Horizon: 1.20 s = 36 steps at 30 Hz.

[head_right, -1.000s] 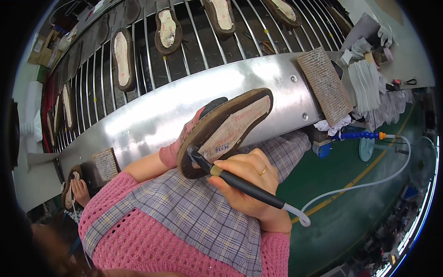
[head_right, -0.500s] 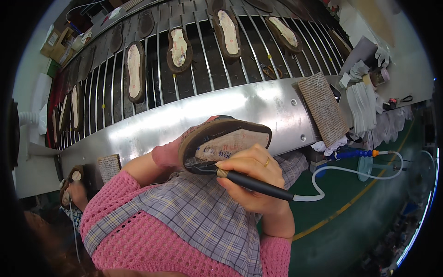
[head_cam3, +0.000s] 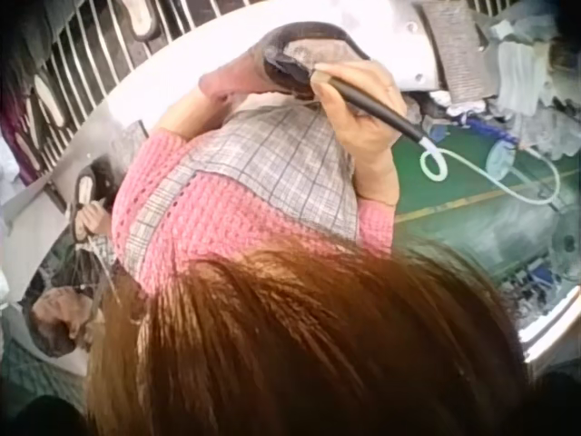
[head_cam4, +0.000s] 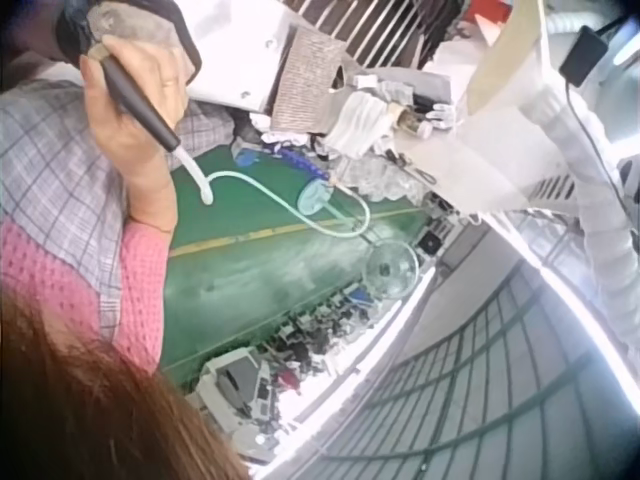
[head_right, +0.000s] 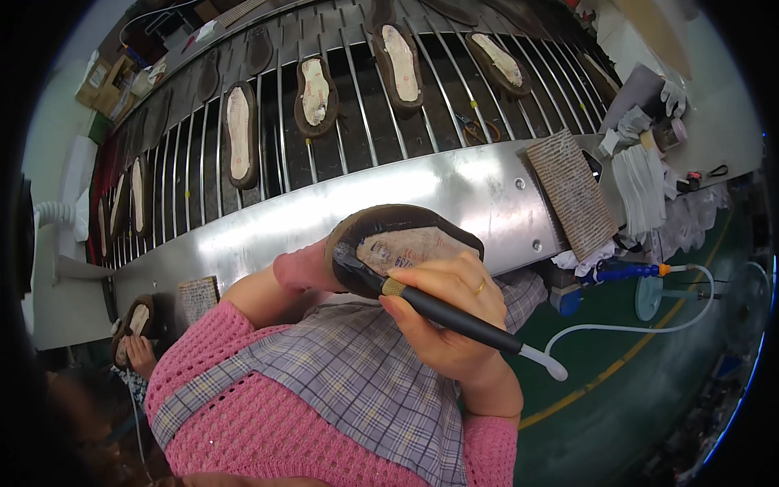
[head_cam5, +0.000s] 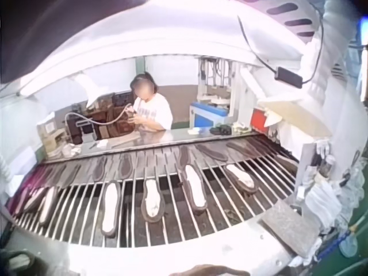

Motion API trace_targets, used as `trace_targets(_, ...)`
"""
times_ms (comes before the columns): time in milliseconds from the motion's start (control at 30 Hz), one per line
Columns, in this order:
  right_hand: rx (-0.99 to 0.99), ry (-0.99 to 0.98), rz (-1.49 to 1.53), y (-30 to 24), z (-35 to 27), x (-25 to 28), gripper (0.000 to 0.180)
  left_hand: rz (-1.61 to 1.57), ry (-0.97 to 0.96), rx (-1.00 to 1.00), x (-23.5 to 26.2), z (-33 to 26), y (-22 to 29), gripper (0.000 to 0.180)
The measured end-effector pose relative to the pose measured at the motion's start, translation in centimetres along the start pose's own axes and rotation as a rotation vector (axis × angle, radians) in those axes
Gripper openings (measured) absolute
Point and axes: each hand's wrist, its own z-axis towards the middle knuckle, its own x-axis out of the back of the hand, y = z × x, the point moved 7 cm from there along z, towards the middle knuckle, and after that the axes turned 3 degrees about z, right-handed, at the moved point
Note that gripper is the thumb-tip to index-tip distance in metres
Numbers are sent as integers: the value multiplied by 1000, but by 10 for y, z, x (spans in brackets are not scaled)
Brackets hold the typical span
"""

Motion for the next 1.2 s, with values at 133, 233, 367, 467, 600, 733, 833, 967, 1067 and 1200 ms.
trace_targets(133,-100,-47,85,7,2,2,22,109,15,-27,4,-4,9,93)
trace_targets(233,-214,-46,181,16,4,5,20,158,26,17,7,-3,2,92)
trace_targets(367,-344,-68,227,28,4,11,19,99,53,45,9,-1,2,92)
trace_targets(467,-463,-104,152,45,-1,23,18,10,72,135,11,4,-3,92)
trace_targets(600,-487,117,293,60,-12,48,15,-266,194,106,22,11,-25,82)
trace_targets(733,-464,375,306,76,-23,70,10,-677,371,105,22,29,-50,68)
trace_targets(833,-245,424,136,68,-17,75,11,-1179,297,197,12,48,-78,61)
trace_targets(967,-17,416,-170,54,-10,73,14,-1049,206,208,11,58,-77,58)
trace_targets(1067,145,383,-455,36,-2,65,22,-725,164,144,10,60,-55,56)
trace_targets(1200,327,368,-802,21,3,55,32,-495,102,90,7,63,-32,54)
